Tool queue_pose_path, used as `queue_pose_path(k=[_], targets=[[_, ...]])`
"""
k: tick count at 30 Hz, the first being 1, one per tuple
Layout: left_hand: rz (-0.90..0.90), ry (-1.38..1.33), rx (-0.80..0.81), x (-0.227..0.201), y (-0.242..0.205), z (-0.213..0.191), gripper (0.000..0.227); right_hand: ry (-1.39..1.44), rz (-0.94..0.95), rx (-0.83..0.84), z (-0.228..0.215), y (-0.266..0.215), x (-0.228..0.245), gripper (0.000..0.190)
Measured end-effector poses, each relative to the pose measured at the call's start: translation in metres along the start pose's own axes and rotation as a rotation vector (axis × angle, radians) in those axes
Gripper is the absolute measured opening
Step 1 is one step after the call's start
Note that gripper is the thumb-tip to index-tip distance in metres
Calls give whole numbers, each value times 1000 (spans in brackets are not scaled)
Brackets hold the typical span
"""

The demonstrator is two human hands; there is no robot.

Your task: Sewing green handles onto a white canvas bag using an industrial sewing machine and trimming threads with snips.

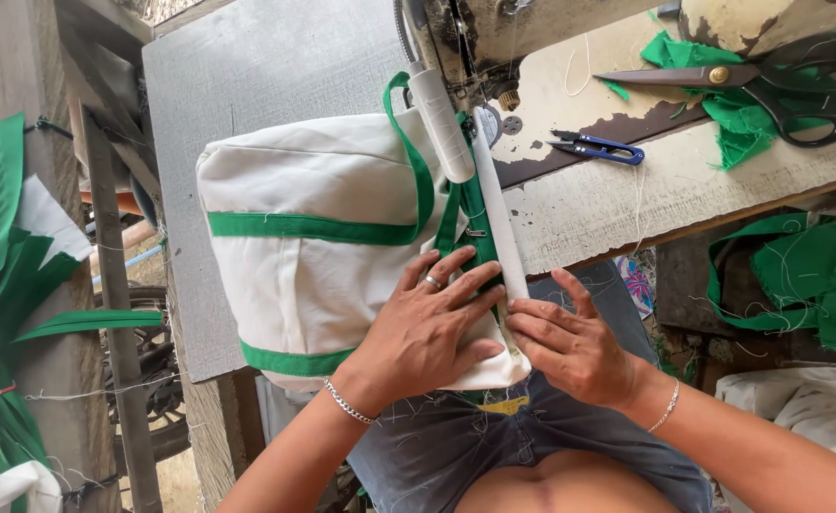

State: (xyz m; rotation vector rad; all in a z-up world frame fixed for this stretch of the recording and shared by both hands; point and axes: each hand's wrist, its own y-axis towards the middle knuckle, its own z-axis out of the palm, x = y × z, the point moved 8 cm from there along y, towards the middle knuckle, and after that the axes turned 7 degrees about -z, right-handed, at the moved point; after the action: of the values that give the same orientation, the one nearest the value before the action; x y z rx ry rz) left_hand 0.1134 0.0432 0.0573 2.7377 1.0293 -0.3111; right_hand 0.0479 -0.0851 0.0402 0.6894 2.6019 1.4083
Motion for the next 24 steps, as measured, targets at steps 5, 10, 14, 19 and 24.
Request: queue_pose_path(k=[5,10,14,19,24], targets=[[16,71,270,-26,-1,-13,124,83,204,108,-4,10,-9,17],[-72,288,-184,-17,-6,7,50,119,326,10,-9,35,-17,12],[-83,284,-606,28,-5,-28,39,83,269,-90,-9,85,-18,18],[92,546,-604,24,0,-47,22,82,240,-35,-11,84,-14,15],[201,576,-343,-17,-12,-1,19,90,262,123,5,19,-8,12]])
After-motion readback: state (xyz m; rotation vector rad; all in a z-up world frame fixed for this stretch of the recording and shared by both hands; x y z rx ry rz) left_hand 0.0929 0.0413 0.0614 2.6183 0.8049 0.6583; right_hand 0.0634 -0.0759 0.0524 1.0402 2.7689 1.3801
